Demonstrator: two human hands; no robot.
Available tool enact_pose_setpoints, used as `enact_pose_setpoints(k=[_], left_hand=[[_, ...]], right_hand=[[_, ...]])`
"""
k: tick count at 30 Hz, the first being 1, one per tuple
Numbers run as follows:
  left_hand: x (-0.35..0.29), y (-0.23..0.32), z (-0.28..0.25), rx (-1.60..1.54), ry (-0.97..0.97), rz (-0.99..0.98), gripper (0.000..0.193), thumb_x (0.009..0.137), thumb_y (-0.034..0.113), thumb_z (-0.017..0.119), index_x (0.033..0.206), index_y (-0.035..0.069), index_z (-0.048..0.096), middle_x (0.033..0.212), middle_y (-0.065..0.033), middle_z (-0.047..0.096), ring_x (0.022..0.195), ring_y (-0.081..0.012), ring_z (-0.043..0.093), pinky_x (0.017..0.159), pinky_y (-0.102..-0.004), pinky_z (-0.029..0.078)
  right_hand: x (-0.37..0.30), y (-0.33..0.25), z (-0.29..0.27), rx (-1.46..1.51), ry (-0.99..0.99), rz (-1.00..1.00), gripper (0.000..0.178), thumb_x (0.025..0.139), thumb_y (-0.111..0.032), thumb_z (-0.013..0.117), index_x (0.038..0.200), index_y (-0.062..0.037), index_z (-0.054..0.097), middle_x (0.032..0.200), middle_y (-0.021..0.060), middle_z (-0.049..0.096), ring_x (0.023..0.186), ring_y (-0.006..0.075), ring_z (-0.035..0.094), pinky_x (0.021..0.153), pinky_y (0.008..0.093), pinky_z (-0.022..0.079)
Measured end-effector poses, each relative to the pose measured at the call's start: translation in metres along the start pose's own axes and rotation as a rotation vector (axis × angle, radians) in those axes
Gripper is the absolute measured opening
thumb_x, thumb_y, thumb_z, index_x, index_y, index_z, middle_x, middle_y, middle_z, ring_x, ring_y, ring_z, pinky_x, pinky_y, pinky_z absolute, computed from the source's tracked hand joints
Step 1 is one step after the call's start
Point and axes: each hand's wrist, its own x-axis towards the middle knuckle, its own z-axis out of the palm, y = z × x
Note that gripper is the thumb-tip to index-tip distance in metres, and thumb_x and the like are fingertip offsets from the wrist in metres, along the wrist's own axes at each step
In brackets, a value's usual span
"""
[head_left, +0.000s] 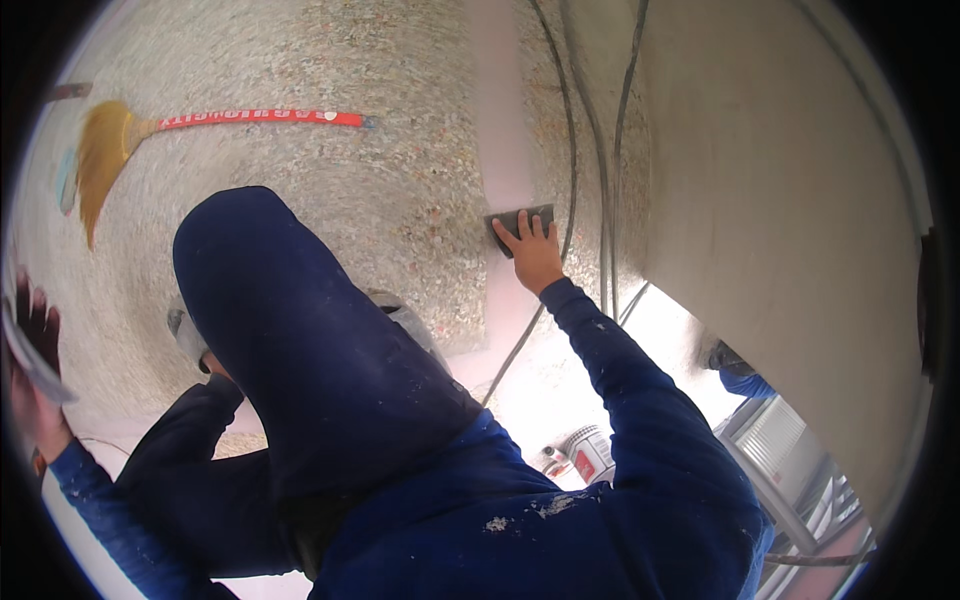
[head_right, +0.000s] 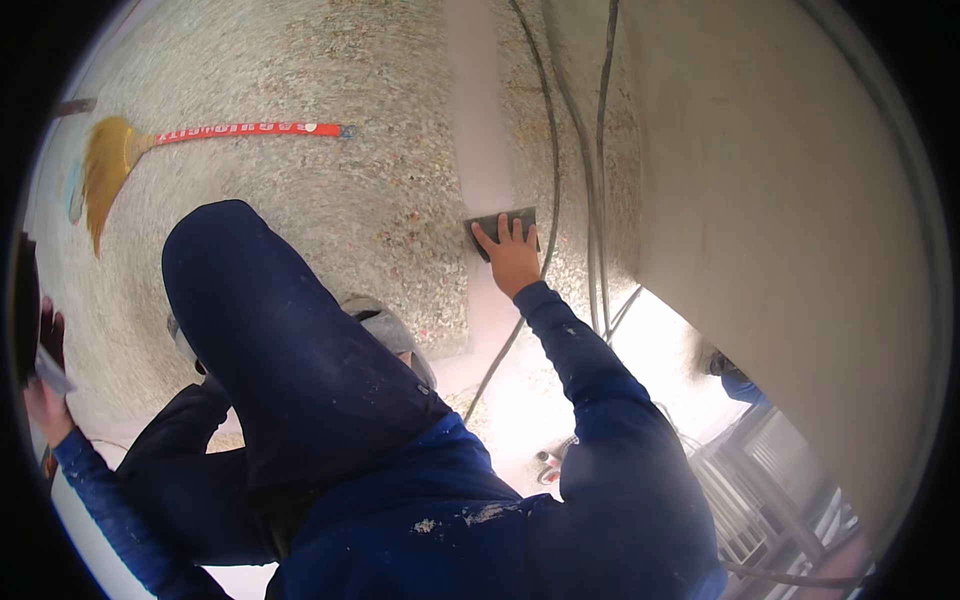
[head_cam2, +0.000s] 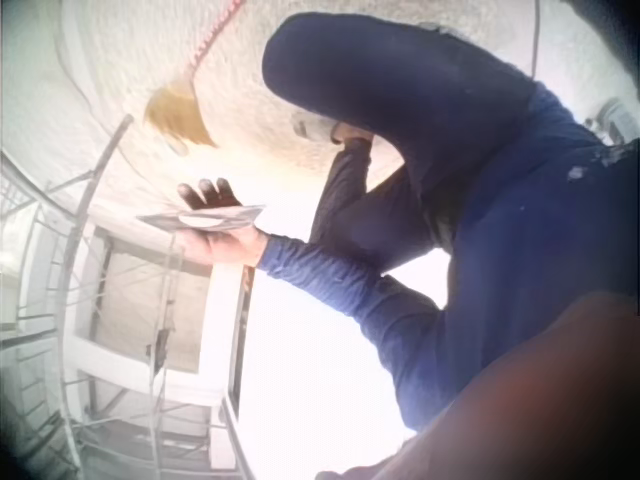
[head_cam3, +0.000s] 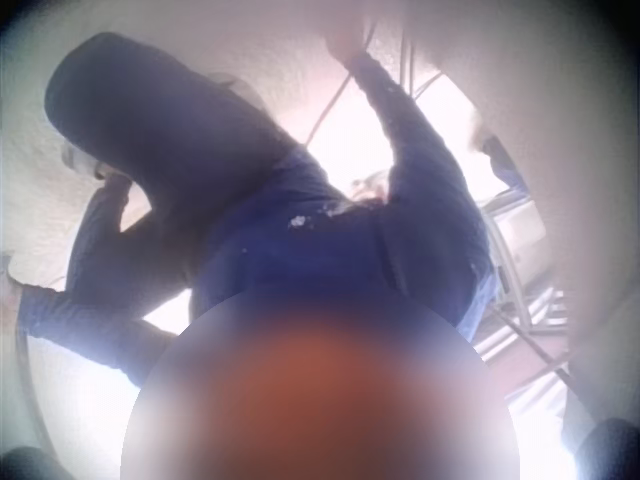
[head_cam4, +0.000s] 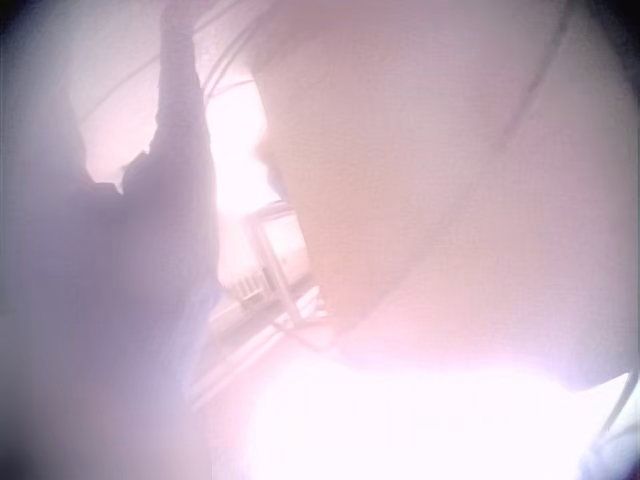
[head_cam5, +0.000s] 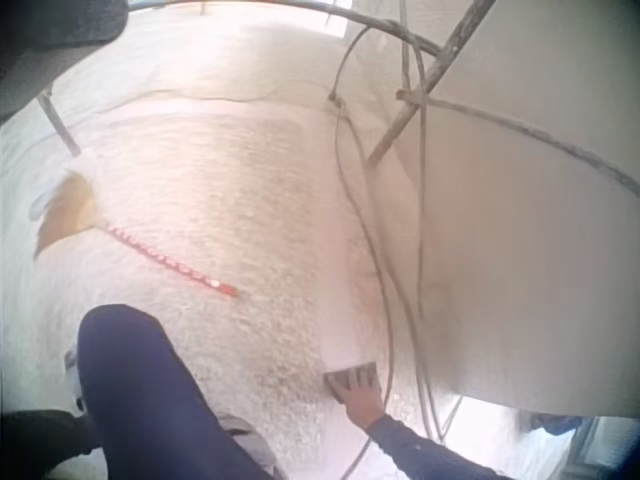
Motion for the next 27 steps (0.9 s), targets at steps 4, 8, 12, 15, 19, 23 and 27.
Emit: enact_pose_setpoints(k=[4, 8, 12, 15, 19, 23, 27], left_hand=[[0.039, -0.074, 0.071, -0.081, 0.107, -0.084, 0.044, 0.108, 0.029, 0.046, 0.144, 0.004, 0.049, 0.14, -0.0136, 0.059, 0.121, -0.028, 0.063, 0.101, -0.0424, 0.053], [0.052, -0.198, 0.192, -0.255, -0.327, -0.387, 0.041, 0.103, 0.032, 0.06, 0.133, 0.004, 0.057, 0.121, -0.0085, 0.068, 0.106, -0.0187, 0.068, 0.092, -0.0348, 0.057], [0.043, -0.243, 0.262, 0.226, -0.13, -0.365, 0.064, 0.095, 0.042, 0.071, 0.135, -0.004, 0.051, 0.122, -0.0137, 0.065, 0.103, -0.02, 0.068, 0.087, -0.0328, 0.057], [0.048, -0.233, 0.276, 0.274, -0.263, -0.48, 0.063, 0.096, 0.041, 0.069, 0.135, -0.006, 0.052, 0.121, -0.0136, 0.065, 0.104, -0.0197, 0.068, 0.087, -0.0322, 0.056], [0.043, -0.221, 0.3, 0.275, -0.351, -0.452, 0.056, 0.097, 0.039, 0.067, 0.13, -0.005, 0.055, 0.117, -0.0133, 0.067, 0.101, -0.0179, 0.068, 0.083, -0.0312, 0.056], [0.037, -0.208, 0.314, 0.356, -0.444, -0.319, 0.047, 0.1, 0.037, 0.061, 0.122, -0.005, 0.06, 0.109, -0.0118, 0.068, 0.092, -0.0155, 0.065, 0.076, -0.0307, 0.053], [0.03, -0.214, 0.319, 0.464, -0.369, -0.204, 0.04, 0.102, 0.032, 0.054, 0.108, -0.006, 0.066, 0.093, -0.0096, 0.067, 0.08, -0.014, 0.059, 0.068, -0.0318, 0.048]], right_hand=[[-0.033, -0.016, 0.01, 0.055, -0.066, 0.033, 0.079, 0.091, -0.009, 0.058, 0.159, -0.0336, 0.027, 0.157, 0.0246, 0.036, 0.143, 0.0455, 0.038, 0.116, 0.0639, 0.026], [-0.053, -0.021, -0.046, 0.239, -0.049, 0.138, 0.081, 0.085, -0.002, 0.057, 0.157, -0.0311, 0.034, 0.156, 0.0228, 0.039, 0.142, 0.0438, 0.039, 0.116, 0.064, 0.026], [-0.07, -0.01, -0.167, 0.595, 0.211, 0.041, 0.085, 0.076, 0.012, 0.055, 0.151, -0.0265, 0.047, 0.153, 0.0225, 0.044, 0.141, 0.0421, 0.043, 0.115, 0.0637, 0.028], [-0.084, -0.018, -0.254, 0.452, 0.356, -0.187, 0.082, 0.077, 0.015, 0.055, 0.147, -0.0282, 0.052, 0.154, 0.0157, 0.046, 0.139, 0.0407, 0.045, 0.116, 0.0622, 0.029], [-0.084, -0.046, -0.318, 0.213, 0.416, -0.254, 0.078, 0.08, 0.011, 0.058, 0.145, -0.0328, 0.054, 0.152, 0.0133, 0.048, 0.139, 0.0385, 0.046, 0.116, 0.0616, 0.029], [-0.075, -0.055, -0.332, 0.086, 0.438, -0.243, 0.073, 0.083, 0.004, 0.061, 0.144, -0.0346, 0.053, 0.147, 0.0148, 0.052, 0.136, 0.0384, 0.048, 0.116, 0.0623, 0.028], [-0.074, -0.057, -0.32, 0.155, 0.321, -0.227, 0.071, 0.085, 0.005, 0.059, 0.144, -0.0341, 0.054, 0.145, 0.0151, 0.054, 0.136, 0.0391, 0.048, 0.116, 0.0635, 0.028]])
